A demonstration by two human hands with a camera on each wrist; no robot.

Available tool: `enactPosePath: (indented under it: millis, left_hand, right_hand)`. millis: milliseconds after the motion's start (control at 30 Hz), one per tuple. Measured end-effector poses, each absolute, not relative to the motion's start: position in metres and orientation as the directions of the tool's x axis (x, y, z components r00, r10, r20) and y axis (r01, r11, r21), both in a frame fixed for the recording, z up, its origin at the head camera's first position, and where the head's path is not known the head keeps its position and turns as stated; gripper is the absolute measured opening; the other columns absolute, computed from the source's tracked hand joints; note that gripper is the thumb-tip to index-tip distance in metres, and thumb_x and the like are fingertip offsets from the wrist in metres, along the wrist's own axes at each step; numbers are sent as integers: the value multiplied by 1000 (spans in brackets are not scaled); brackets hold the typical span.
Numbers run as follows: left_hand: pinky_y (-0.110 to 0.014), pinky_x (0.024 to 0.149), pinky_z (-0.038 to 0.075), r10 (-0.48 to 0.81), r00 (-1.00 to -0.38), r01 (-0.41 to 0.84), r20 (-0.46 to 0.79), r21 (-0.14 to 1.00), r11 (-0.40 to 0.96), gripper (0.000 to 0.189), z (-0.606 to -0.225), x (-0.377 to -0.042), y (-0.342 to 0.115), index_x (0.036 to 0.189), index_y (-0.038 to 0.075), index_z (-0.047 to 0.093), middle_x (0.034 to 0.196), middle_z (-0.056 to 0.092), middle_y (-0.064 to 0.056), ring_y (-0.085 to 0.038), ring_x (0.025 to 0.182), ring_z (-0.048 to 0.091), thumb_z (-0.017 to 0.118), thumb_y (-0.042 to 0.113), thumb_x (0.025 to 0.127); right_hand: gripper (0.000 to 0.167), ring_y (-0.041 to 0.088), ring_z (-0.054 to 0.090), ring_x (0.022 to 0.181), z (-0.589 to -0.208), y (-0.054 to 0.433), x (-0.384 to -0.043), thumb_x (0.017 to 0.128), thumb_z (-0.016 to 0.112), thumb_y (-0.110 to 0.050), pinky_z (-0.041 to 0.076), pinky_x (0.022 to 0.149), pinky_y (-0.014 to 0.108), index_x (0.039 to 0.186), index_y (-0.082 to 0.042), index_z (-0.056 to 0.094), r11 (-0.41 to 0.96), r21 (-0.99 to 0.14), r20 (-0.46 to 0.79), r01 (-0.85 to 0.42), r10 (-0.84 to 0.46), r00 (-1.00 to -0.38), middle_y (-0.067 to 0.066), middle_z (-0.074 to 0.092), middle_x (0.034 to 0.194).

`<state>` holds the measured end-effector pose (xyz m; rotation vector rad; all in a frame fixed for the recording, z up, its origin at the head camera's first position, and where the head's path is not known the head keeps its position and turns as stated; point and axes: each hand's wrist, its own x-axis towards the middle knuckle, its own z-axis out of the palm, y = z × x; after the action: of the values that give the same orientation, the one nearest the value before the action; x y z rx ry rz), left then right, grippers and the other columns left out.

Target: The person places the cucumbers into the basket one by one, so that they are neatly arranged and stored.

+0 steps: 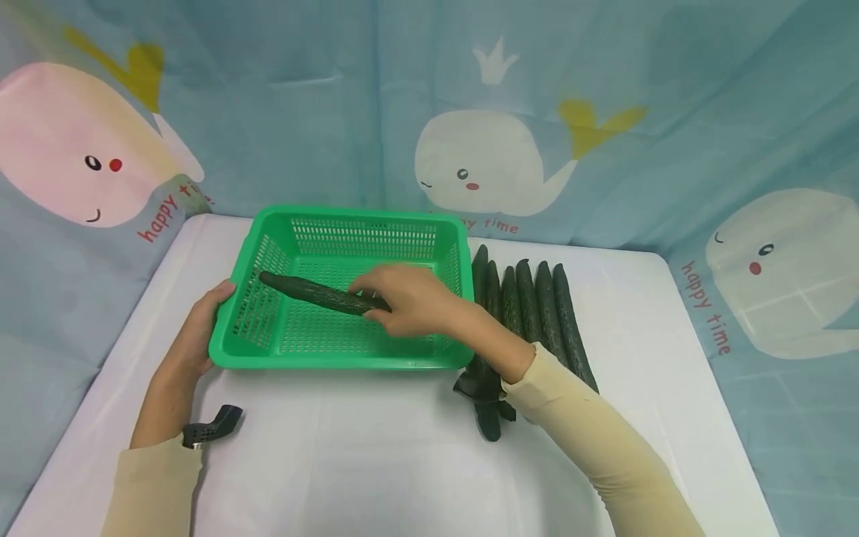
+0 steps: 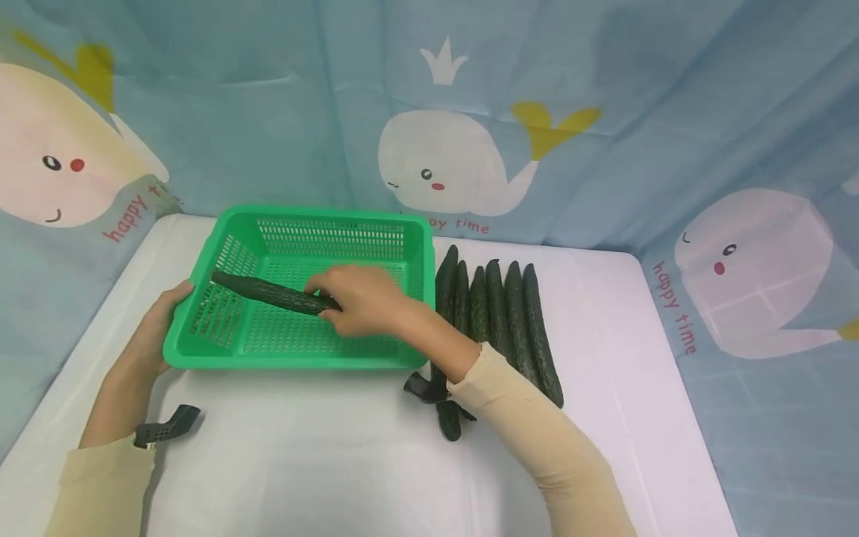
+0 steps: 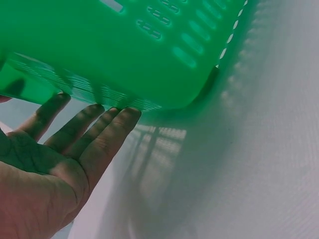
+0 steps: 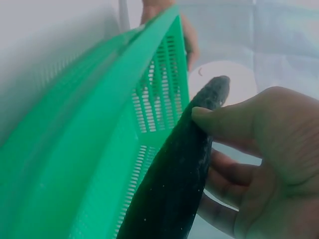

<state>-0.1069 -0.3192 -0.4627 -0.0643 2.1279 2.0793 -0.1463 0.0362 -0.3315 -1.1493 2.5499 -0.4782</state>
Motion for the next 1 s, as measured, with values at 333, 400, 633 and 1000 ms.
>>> enactPosePath:
  millis: [333, 400, 633, 1000]
  left_hand:
    - [-16, 84, 62, 61, -994, -95, -96, 995, 20, 70, -465, -103, -318, 168, 4, 22, 127, 63, 18, 4, 110, 70, 33, 46, 113]
    - [-16, 85, 62, 62, -993, -102, -102, 995, 8, 71, -464, -104, -317, 168, 3, 22, 128, 63, 15, 3, 110, 70, 34, 47, 113]
    - [-14, 89, 60, 67, -989, -133, -134, 991, 21, 75, -464, -104, -315, 169, 4, 17, 130, 57, 16, 4, 115, 66, 33, 51, 113]
    - [-13, 89, 59, 63, -986, -150, -153, 988, 46, 77, -465, -103, -316, 169, 4, 16, 128, 56, 19, 7, 114, 66, 32, 54, 112]
  right_hand:
    - [41, 19, 66, 130, -347, 26, -143, 106, 65, -20, 61, 95, 42, 147, -20, 62, 642, -399, -197, -655, -758, -622, 0, 68, 142]
    - [41, 22, 66, 131, -350, 29, -143, 107, 63, -19, 62, 94, 42, 148, -18, 62, 651, -387, -191, -653, -749, -634, 3, 66, 146]
    - [40, 23, 67, 129, -351, 49, -140, 108, 62, -29, 62, 94, 43, 147, -19, 63, 694, -378, -144, -613, -698, -702, 5, 63, 150]
    - [39, 22, 68, 128, -347, 85, -129, 109, 61, -31, 63, 90, 43, 146, -20, 63, 730, -379, -87, -568, -640, -764, 4, 63, 149]
